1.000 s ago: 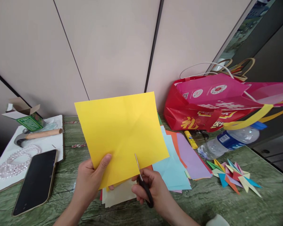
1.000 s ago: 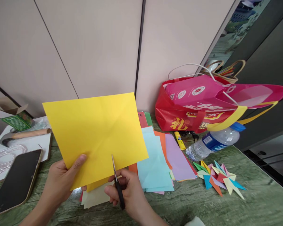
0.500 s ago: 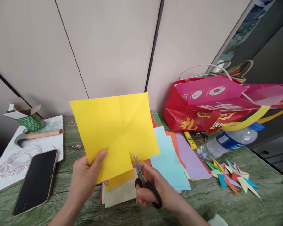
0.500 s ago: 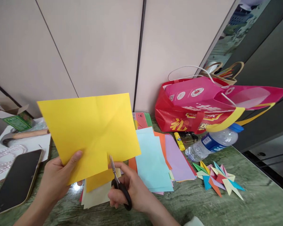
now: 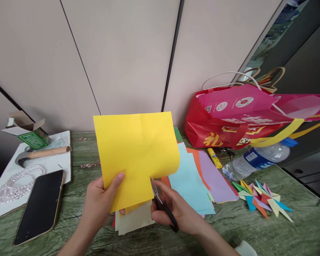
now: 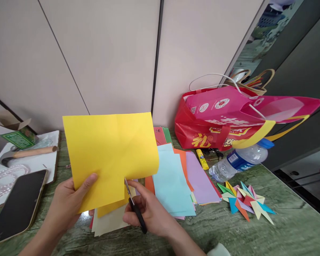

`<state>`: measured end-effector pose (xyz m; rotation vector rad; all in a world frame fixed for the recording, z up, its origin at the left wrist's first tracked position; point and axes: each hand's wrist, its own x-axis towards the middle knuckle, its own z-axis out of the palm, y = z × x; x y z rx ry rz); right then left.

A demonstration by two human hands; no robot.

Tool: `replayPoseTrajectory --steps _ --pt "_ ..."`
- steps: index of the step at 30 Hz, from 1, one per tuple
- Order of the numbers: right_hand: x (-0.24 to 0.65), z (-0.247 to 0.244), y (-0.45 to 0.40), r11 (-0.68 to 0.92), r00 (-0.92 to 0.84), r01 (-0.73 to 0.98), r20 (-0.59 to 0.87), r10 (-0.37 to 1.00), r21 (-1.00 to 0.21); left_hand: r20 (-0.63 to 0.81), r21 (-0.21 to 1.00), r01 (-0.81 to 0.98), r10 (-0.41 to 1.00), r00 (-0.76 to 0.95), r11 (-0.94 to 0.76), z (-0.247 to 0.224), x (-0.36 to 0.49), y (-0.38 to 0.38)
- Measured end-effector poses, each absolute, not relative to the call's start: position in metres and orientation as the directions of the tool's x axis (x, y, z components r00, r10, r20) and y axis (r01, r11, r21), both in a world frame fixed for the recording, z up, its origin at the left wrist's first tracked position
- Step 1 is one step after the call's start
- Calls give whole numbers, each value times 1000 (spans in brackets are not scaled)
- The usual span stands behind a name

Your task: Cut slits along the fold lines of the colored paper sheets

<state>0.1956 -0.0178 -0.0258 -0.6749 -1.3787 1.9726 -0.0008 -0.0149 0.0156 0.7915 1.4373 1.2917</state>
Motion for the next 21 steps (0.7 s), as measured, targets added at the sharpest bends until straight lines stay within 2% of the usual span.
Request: replayPoseTrajectory --steps 13,21 --pt "186 -28 -20 -189 -536 -240 -32 844 -952 -210 976 6 954 -214 216 20 13 -24" --pt "181 -20 -22 -196 -514 -262 -36 857 -945 -208 977 1 957 -203 213 20 14 -24"
